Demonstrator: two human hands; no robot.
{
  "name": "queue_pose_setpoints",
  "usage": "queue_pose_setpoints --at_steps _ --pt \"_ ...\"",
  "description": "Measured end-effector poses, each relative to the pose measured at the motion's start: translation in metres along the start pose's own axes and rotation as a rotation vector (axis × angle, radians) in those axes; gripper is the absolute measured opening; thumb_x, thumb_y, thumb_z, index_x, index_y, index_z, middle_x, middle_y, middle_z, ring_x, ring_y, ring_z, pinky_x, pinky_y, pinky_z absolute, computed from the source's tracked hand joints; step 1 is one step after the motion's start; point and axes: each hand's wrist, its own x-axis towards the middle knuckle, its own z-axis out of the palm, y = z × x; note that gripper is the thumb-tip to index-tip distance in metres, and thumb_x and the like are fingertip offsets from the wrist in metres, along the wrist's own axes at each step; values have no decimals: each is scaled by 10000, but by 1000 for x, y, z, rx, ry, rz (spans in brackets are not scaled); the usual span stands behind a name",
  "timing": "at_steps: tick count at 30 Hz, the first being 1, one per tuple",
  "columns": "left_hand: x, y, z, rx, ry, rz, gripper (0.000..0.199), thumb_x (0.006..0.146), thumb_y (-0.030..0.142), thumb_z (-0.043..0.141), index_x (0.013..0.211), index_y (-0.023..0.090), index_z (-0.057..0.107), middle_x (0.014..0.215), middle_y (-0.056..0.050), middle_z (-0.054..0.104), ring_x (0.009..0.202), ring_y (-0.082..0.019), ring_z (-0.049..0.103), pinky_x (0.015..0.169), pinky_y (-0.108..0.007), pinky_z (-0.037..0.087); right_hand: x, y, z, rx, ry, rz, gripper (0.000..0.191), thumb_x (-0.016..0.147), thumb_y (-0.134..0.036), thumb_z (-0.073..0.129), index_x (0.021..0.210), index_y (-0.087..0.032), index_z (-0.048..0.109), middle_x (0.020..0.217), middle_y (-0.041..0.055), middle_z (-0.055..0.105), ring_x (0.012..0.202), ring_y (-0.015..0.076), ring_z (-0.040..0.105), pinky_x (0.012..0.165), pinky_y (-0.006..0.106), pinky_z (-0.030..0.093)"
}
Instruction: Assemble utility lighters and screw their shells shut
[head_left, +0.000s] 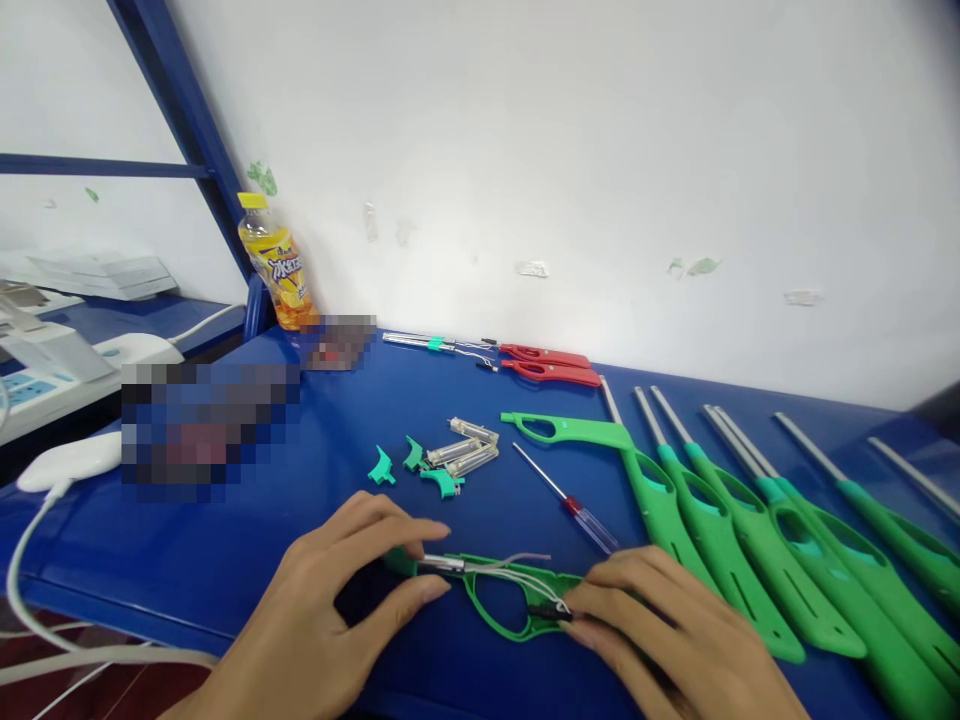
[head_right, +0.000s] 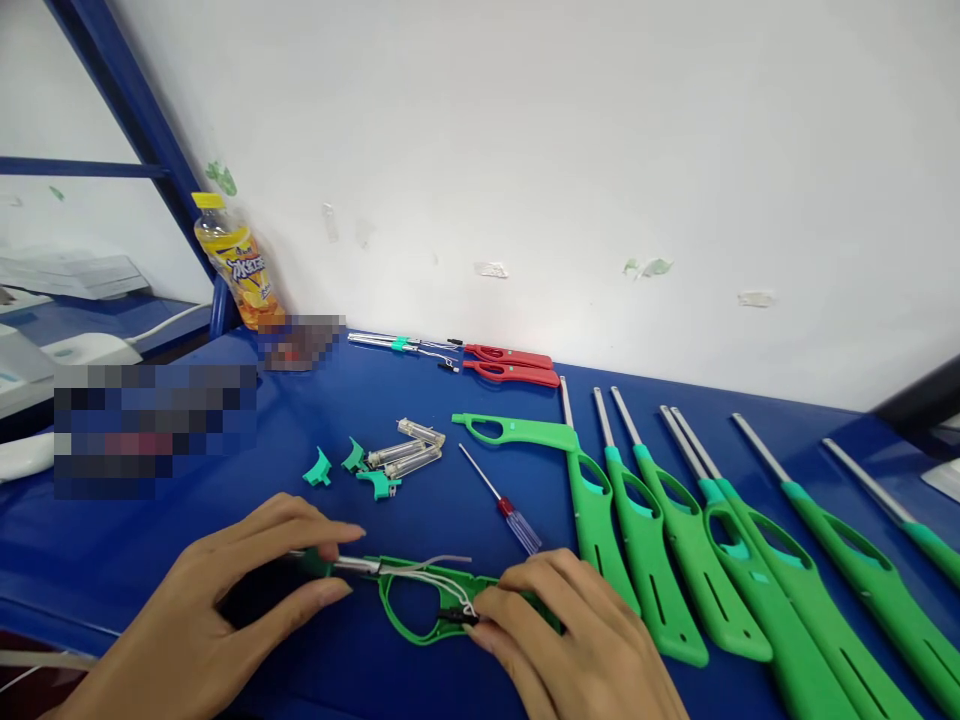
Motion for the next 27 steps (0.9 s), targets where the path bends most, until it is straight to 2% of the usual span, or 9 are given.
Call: queue_pose_setpoints --at_steps 2,5,9,12,17,23,27 --pt "4 5 1 73 73 35 248 1040 296 669 1275 363 713 1037 38 731 970 -168 694 907 -282 564 0 0 0 6 0 11 175 1095 -230 558 1156 -306 703 1029 -22 752 915 148 719 829 238 610" --pt "18 13 3 183 97 75 227 1078 245 568 1219 306 735 1065 1 728 992 -196 668 944 -347 544 -1 -2 1 22 20 22 165 1095 -225 560 1148 -305 695 1026 -23 747 908 154 711 817 254 604" --pt "41 14 7 377 -56 32 268 1075 192 532 1226 266 741 1158 -55 709 1075 -266 618 944 -436 521 2 -4 2 24 58 16 160 1105 -251 552 1107 -296 706 988 -26 746 877 148 710 799 253 597" --pt "51 11 10 443 -134 -22 264 1029 139 581 1207 239 749 1184 -79 692 1063 -296 600 960 -497 501 6 -8 1 12 132 6 256 1134 -325 497 1025 -282 725 918 -27 745 811 137 711 757 243 594" --pt "56 4 10 449 -204 -81 264 970 79 647 1128 244 781 1129 -77 702 1019 -299 625 912 -473 507 9 -11 3 -13 158 8 344 1151 -400 435 989 -283 715 886 -37 743 775 134 706 715 241 589" --pt "58 -6 4 401 -256 -67 312 968 48 631 1139 253 793 1136 -58 699 1038 -265 676 889 -385 530 3 -1 7 -28 85 -10 195 1131 -299 497 1093 -297 688 965 -30 746 854 147 715 782 244 597" --pt "56 -17 5 370 -276 -36 306 997 75 579 1172 238 771 1157 -70 687 1048 -263 684 889 -375 539 -1 4 9 -42 71 -33 171 1114 -258 525 1134 -299 689 986 -15 746 868 151 721 788 237 605"
